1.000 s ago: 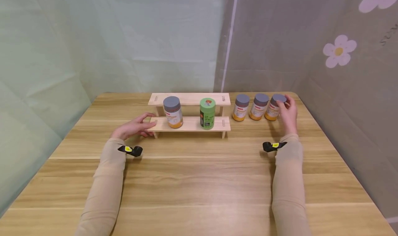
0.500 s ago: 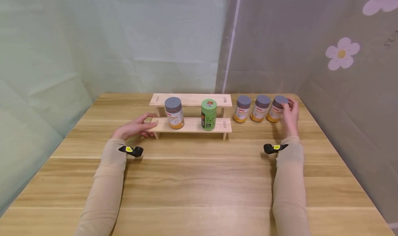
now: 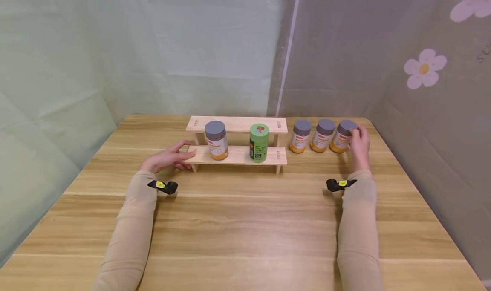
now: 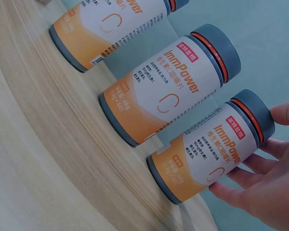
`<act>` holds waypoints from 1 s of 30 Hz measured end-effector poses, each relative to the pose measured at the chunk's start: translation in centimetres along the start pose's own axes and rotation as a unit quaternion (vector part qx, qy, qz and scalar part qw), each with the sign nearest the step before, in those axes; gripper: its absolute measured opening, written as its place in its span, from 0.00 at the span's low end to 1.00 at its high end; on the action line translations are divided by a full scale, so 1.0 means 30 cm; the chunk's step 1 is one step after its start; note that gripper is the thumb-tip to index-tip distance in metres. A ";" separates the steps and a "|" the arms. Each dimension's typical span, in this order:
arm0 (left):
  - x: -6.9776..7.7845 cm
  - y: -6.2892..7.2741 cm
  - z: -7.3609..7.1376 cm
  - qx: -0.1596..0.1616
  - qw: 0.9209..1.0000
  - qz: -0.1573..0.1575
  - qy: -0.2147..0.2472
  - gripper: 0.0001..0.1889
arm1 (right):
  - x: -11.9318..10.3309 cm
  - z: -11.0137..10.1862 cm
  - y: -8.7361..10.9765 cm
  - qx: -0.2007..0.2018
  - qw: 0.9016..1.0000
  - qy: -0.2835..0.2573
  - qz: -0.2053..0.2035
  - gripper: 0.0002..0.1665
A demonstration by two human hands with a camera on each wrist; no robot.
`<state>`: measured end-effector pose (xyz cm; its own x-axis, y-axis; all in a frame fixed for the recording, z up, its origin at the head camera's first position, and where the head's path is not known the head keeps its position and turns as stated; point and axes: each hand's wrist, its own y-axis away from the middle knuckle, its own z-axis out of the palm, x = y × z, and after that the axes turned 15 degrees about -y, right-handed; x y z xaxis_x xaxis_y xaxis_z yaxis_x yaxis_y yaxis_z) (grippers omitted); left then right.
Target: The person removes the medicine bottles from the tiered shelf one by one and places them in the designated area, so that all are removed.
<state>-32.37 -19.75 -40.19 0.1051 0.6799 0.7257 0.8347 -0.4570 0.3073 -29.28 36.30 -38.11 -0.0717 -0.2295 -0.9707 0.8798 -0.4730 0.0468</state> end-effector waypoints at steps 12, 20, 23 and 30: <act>-0.003 -0.002 0.005 -0.002 1.000 0.004 0.008 0.32 | -0.003 -0.001 0.015 0.001 1.000 0.030 -0.004 0.31; -0.002 0.007 0.001 -0.006 1.000 0.023 0.013 0.33 | -0.026 0.000 0.026 0.040 0.999 0.009 -0.023 0.29; -0.003 0.008 -0.001 -0.005 1.000 0.022 0.011 0.34 | -0.036 0.004 0.028 0.048 0.998 -0.003 -0.035 0.28; -0.008 -0.003 0.001 0.001 1.000 0.001 0.012 0.32 | -0.061 0.020 0.046 0.045 0.996 -0.015 -0.070 0.26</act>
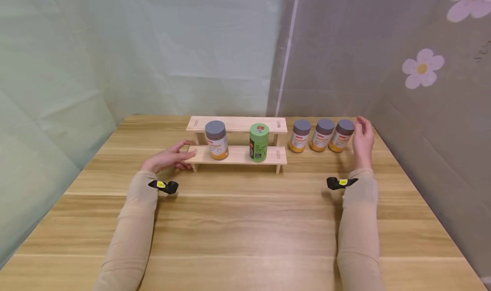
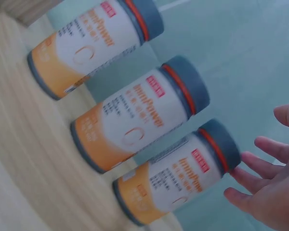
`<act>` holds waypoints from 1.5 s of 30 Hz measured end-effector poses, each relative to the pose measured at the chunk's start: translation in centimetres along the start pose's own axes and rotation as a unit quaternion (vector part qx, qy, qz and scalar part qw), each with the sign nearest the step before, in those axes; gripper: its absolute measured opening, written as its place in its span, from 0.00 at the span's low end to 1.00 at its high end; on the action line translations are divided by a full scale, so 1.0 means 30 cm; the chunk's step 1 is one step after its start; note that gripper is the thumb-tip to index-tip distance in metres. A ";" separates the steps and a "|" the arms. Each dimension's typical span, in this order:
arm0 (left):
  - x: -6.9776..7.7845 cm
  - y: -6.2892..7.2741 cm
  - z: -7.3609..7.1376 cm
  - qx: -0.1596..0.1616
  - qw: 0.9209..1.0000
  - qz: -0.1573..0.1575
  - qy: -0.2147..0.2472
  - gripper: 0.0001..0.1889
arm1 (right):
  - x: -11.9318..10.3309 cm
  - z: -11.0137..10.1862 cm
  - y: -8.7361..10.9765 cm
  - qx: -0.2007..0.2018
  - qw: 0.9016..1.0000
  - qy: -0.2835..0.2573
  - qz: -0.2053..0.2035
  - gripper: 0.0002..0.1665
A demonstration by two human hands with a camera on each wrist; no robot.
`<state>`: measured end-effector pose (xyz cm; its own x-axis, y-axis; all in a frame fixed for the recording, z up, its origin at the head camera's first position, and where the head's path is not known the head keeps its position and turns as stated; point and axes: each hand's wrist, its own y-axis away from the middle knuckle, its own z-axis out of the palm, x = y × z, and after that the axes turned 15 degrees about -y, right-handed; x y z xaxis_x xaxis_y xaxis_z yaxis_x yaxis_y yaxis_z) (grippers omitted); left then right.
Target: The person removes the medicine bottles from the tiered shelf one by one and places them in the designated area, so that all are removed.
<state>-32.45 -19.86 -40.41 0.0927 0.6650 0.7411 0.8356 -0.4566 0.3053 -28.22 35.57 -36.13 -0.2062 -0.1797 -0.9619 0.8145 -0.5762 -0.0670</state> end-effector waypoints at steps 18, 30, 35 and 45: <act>0.002 0.002 -0.002 0.000 1.000 -0.002 -0.004 0.32 | -0.074 0.085 0.064 -0.060 0.996 -0.043 -0.059 0.20; 0.000 -0.003 -0.002 -0.002 1.000 0.001 0.003 0.32 | -0.077 0.151 0.110 -0.110 0.992 0.008 -0.068 0.23; 0.001 0.000 -0.006 0.002 1.000 -0.004 -0.006 0.32 | -0.093 0.190 0.137 -0.127 0.988 0.030 -0.080 0.24; 0.002 -0.002 -0.001 0.001 1.000 -0.003 -0.008 0.32 | -0.071 0.249 0.171 -0.202 0.974 -0.016 -0.098 0.25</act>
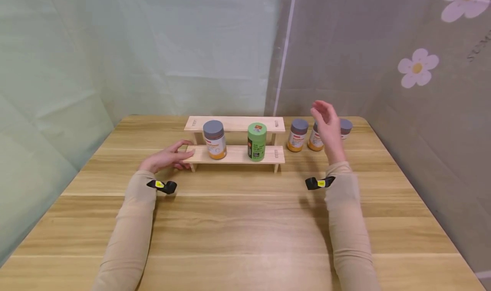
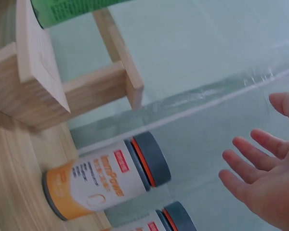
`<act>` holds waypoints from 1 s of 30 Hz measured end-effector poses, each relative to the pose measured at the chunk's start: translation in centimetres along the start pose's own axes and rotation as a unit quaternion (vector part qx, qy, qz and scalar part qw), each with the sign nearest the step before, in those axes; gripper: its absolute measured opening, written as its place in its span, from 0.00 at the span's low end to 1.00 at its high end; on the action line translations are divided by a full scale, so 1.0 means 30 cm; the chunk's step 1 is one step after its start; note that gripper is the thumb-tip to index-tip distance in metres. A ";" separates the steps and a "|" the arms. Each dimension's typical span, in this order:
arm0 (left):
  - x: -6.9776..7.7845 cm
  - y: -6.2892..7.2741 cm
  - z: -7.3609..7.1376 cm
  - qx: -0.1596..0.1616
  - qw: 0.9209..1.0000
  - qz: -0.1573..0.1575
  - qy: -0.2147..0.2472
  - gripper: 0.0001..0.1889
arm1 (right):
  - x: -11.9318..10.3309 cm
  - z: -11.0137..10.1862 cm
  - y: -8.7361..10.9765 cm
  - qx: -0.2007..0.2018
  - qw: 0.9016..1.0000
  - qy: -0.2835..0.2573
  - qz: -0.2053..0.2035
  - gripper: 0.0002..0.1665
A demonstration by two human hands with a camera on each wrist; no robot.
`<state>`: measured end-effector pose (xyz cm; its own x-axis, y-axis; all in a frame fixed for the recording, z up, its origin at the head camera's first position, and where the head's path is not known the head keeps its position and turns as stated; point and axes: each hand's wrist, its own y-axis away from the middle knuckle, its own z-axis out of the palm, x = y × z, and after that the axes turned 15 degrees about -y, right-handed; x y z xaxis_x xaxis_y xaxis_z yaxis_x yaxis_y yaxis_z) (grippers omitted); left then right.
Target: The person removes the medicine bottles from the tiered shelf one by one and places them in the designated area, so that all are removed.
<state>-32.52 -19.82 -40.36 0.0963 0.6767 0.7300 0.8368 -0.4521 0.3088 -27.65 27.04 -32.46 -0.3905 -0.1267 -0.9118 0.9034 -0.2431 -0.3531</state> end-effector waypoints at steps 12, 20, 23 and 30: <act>0.000 0.003 0.001 0.000 1.000 0.009 0.004 0.31 | 0.028 0.037 0.015 -0.148 0.984 -0.095 -0.005 0.20; 0.004 0.005 0.000 -0.001 1.000 0.006 0.002 0.32 | 0.030 0.053 0.022 -0.199 0.971 -0.129 0.019 0.20; 0.005 0.007 0.001 -0.001 1.000 0.005 0.000 0.32 | 0.033 0.061 0.024 -0.210 0.969 -0.126 0.028 0.23; 0.003 0.003 -0.001 0.000 1.000 0.005 0.001 0.33 | 0.036 0.090 0.032 -0.222 0.967 -0.112 0.059 0.24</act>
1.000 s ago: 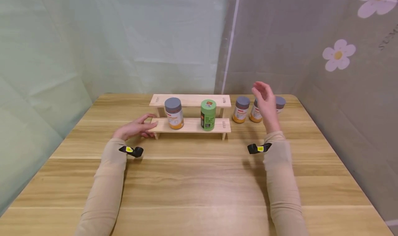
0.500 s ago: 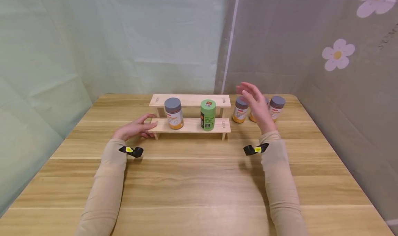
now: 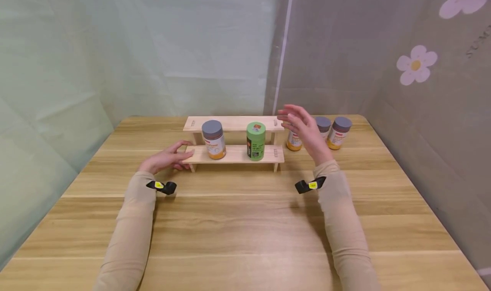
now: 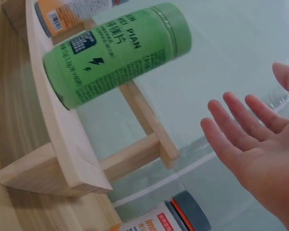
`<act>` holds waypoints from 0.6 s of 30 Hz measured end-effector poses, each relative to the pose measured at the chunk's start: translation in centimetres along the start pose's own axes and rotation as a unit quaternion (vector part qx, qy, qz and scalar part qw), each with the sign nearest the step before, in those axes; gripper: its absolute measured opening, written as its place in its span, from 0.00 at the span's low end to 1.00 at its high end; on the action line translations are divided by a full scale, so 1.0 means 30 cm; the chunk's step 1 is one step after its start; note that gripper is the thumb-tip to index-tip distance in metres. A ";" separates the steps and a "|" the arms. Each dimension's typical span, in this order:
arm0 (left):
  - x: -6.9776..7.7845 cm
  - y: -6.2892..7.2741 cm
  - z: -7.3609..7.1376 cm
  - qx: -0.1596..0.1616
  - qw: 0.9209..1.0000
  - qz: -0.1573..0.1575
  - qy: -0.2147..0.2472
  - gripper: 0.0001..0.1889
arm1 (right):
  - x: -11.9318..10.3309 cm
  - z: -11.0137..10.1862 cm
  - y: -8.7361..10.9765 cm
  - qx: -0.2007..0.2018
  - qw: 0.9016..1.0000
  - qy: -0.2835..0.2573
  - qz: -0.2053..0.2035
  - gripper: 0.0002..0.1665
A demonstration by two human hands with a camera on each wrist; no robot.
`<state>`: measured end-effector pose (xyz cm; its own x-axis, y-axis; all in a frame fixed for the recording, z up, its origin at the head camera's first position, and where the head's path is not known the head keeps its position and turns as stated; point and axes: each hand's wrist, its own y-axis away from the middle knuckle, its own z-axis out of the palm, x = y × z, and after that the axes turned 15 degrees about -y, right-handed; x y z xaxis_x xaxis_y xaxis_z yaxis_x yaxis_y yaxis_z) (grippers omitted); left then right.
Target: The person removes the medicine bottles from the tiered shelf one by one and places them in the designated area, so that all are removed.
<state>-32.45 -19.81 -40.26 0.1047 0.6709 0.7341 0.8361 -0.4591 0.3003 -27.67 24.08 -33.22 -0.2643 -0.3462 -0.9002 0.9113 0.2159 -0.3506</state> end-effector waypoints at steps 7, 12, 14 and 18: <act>-0.001 -0.001 -0.001 0.001 1.000 0.004 0.003 0.32 | 0.017 0.007 -0.005 0.004 1.000 -0.022 0.009 0.25; 0.000 0.000 -0.002 0.004 1.000 0.002 -0.001 0.32 | 0.024 0.015 -0.008 -0.006 0.999 -0.050 0.017 0.22; 0.001 0.000 -0.002 0.003 1.000 0.001 0.000 0.32 | 0.028 0.021 -0.009 -0.010 0.998 -0.050 0.023 0.22; 0.001 -0.002 -0.002 0.002 1.000 0.002 0.003 0.32 | 0.038 0.034 -0.013 -0.017 0.999 -0.032 0.038 0.21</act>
<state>-32.53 -19.79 -40.22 0.1052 0.6650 0.7394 0.8372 -0.4605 0.2950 -28.00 22.66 -33.86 -0.1730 -0.3851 -0.9065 0.9168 0.2734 -0.2911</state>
